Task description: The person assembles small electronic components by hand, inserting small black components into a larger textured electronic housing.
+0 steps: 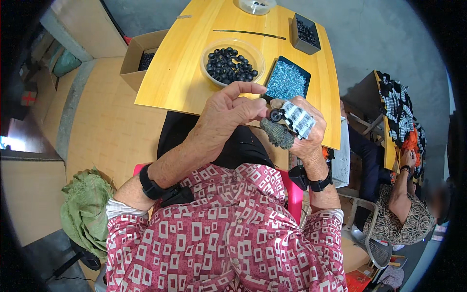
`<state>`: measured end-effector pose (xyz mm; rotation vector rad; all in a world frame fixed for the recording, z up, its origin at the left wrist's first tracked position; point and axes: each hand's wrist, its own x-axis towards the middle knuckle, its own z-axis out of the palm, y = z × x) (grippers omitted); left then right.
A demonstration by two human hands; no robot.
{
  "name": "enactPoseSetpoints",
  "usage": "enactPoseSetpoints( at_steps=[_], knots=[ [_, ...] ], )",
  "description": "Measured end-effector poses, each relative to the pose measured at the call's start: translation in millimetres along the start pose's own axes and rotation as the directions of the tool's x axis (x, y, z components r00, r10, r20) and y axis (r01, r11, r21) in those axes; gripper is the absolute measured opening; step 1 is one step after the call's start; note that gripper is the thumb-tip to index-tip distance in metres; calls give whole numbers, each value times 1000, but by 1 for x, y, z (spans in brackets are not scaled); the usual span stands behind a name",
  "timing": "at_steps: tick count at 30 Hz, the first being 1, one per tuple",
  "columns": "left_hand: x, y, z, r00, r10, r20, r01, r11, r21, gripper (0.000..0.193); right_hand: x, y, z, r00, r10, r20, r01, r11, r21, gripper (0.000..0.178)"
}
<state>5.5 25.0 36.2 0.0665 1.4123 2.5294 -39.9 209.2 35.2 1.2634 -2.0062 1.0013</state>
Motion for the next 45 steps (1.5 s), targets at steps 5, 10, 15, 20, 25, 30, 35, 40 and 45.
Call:
enactPoseSetpoints(
  at_steps=[5,10,15,20,25,30,35,40,45],
  knots=[
    [-2,-2,-1,1000,-11,16,10,999,41,32,0,-3,-2,999,-5,-46,4,1000,-16,23],
    [-2,-2,0,999,1,37,-2,999,45,28,1,-6,-6,999,6,-49,-7,1000,-26,24],
    [-3,-2,2,998,19,59,-21,999,37,25,0,-6,-9,999,20,-38,-21,999,-33,25],
    [-5,-1,4,996,58,74,-61,997,37,22,-1,-8,-11,999,17,-28,-19,998,-66,25],
    [-7,0,5,992,76,98,-86,991,98,21,-4,-10,-13,998,58,-33,-60,996,-68,29],
    [-10,3,6,989,54,137,-72,988,135,22,-9,-13,-15,976,215,-33,-212,975,68,32],
    [-8,1,4,990,70,124,-89,985,148,21,-6,-11,-15,975,221,-33,-214,965,151,31],
    [-7,1,5,990,76,123,-95,983,157,20,-8,-11,-18,972,232,31,-233,971,60,27],
    [-6,-1,4,985,92,147,-115,982,153,21,-6,-11,-18,985,170,-23,-169,985,25,29]
  ],
)
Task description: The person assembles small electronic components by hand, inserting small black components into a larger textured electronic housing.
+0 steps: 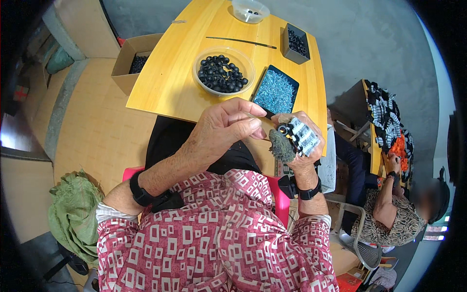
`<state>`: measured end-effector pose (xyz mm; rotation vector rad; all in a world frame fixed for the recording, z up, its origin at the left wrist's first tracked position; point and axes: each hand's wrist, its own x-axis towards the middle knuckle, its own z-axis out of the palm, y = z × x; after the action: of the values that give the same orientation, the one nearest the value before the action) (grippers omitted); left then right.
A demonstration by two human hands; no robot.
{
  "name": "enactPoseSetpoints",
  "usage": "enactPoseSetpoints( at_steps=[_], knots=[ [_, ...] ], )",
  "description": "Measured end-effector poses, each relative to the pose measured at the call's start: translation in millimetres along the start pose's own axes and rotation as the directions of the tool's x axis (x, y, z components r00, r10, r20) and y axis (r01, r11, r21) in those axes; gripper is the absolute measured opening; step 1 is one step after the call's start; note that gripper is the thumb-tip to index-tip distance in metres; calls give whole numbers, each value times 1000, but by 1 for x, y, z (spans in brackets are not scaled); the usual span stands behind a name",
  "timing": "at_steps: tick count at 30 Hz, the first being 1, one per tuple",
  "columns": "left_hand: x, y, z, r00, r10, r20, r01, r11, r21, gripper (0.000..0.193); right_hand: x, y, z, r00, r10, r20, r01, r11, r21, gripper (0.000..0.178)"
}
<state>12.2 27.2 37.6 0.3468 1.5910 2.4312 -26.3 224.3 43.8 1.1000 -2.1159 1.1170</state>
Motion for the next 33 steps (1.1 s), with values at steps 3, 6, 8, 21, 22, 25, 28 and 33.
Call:
enactPoseSetpoints(
  at_steps=[3,6,8,21,22,25,28,33],
  knots=[
    [0,0,1,1000,-4,-1,4,1000,-9,21,0,-1,0,1000,-24,-8,24,999,-22,29],
    [0,1,2,1000,-11,-11,11,1000,5,21,-5,-1,-2,997,74,9,-74,997,22,27],
    [-1,2,3,1000,-20,-21,20,1000,-4,20,-4,0,-3,999,46,13,-46,999,13,28],
    [-2,6,-3,999,-5,-32,5,1000,2,21,8,-3,8,997,-80,8,80,996,-33,24],
    [-1,6,0,1000,-4,-30,5,999,43,22,8,0,8,996,-91,1,91,996,-10,24],
    [0,9,1,998,-53,-35,53,999,11,30,5,7,7,966,-239,97,243,969,-36,21],
    [3,-2,-4,1000,-15,-25,14,999,-32,29,7,2,15,952,-270,145,284,954,-92,22],
    [-1,1,-17,995,6,-97,-8,1000,-17,24,5,13,20,948,-274,164,285,958,-42,22]
  ],
)
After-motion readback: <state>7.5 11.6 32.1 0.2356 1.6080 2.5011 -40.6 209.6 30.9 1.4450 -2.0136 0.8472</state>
